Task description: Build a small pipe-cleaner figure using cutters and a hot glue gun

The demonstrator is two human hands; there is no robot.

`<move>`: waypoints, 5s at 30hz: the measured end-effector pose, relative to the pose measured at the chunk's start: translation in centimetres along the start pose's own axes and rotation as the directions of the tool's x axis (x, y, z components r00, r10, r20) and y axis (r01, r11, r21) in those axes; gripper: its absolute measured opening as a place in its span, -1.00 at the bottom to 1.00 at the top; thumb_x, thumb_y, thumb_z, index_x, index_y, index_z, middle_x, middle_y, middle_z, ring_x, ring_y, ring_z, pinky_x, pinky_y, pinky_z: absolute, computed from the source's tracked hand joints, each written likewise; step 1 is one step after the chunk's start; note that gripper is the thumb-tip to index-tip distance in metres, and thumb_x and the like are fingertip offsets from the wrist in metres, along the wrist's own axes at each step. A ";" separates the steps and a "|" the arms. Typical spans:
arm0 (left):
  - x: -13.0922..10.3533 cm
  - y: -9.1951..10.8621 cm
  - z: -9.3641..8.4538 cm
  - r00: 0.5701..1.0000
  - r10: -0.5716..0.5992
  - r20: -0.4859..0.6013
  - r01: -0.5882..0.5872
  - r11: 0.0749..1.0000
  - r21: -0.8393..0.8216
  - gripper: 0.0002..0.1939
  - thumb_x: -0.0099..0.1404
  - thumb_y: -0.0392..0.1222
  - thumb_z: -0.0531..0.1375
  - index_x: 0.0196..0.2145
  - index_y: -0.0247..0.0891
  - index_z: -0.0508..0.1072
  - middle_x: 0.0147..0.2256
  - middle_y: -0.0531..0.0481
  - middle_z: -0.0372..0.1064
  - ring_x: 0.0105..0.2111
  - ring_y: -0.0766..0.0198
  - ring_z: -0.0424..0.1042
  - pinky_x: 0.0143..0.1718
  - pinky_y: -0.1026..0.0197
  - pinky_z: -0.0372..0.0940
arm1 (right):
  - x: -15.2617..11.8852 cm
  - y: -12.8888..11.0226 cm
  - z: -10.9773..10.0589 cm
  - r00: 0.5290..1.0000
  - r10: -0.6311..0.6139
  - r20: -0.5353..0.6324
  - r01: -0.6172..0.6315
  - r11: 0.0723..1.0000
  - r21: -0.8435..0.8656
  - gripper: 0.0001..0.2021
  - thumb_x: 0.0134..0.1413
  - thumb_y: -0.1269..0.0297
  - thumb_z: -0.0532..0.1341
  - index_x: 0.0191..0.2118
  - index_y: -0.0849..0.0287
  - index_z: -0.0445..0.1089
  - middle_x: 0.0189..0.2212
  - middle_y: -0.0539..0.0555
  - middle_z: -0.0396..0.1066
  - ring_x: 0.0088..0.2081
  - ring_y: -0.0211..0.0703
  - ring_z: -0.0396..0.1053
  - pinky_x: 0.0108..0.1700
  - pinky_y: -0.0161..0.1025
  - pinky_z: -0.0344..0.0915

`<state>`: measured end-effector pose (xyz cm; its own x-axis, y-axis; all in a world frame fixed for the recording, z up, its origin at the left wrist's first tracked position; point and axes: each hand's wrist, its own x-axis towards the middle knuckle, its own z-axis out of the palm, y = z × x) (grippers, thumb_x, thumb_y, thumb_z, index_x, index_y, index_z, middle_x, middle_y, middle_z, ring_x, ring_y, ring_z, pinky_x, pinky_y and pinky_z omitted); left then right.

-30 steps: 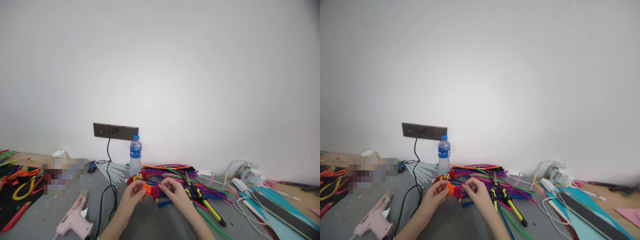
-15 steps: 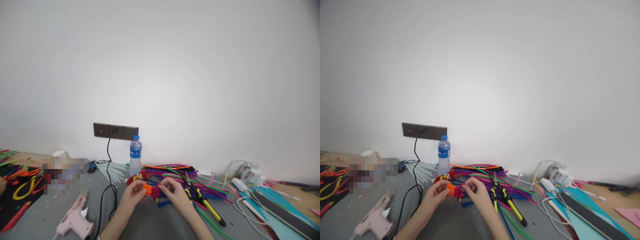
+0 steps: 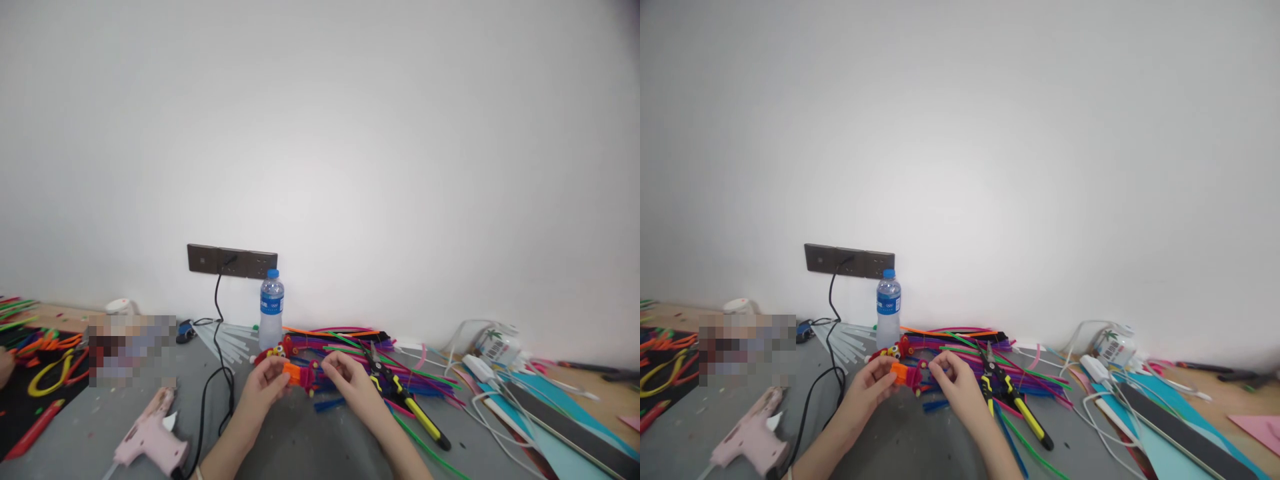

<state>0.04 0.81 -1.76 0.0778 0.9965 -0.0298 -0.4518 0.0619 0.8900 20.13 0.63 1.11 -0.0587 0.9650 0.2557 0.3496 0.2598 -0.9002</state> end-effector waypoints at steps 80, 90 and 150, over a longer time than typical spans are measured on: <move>0.0 1.4 -0.5 0.953 0.245 0.179 -0.293 0.894 0.338 -0.81 -0.02 -0.10 0.40 -0.56 -0.27 0.53 -0.53 0.03 0.38 -0.47 0.25 0.36 -0.41 0.28 0.25 | -1.7 -2.0 7.2 0.883 0.361 0.299 -0.419 0.320 0.850 -0.50 -0.47 -0.02 0.52 -0.57 0.22 0.29 -0.72 -0.20 0.15 -0.71 -0.50 -0.05 -0.60 -0.40 -0.19; 0.0 1.1 0.0 0.990 0.048 0.132 -0.079 0.966 0.246 -0.56 -0.11 0.16 0.41 -0.58 -0.28 0.42 -0.64 0.15 0.22 -0.64 0.41 0.13 -0.62 0.37 0.09 | -1.5 -0.6 7.7 0.919 0.317 0.234 -0.362 0.446 0.818 -0.50 -0.38 -0.11 0.48 -0.48 0.23 0.37 -0.69 -0.17 0.16 -0.70 -0.48 -0.02 -0.62 -0.40 -0.15; 0.8 1.4 -1.4 0.979 -0.203 0.007 0.193 0.918 -0.346 -0.43 0.06 0.12 0.36 -0.61 -0.18 0.04 -0.75 0.36 -0.21 -0.77 0.53 -0.22 -0.70 0.39 -0.15 | -0.1 4.1 -12.2 0.424 0.420 -0.803 0.441 0.678 0.587 -0.72 -0.28 0.17 0.42 -0.40 0.12 0.39 -0.34 -0.06 0.46 -0.47 -0.34 0.31 -0.48 -0.37 0.14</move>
<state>-1.81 1.74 -1.19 0.1743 0.9629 -0.2061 -0.7071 0.2681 0.6543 32.95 1.15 1.65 0.8725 0.4884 0.0137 -0.3380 0.6236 -0.7049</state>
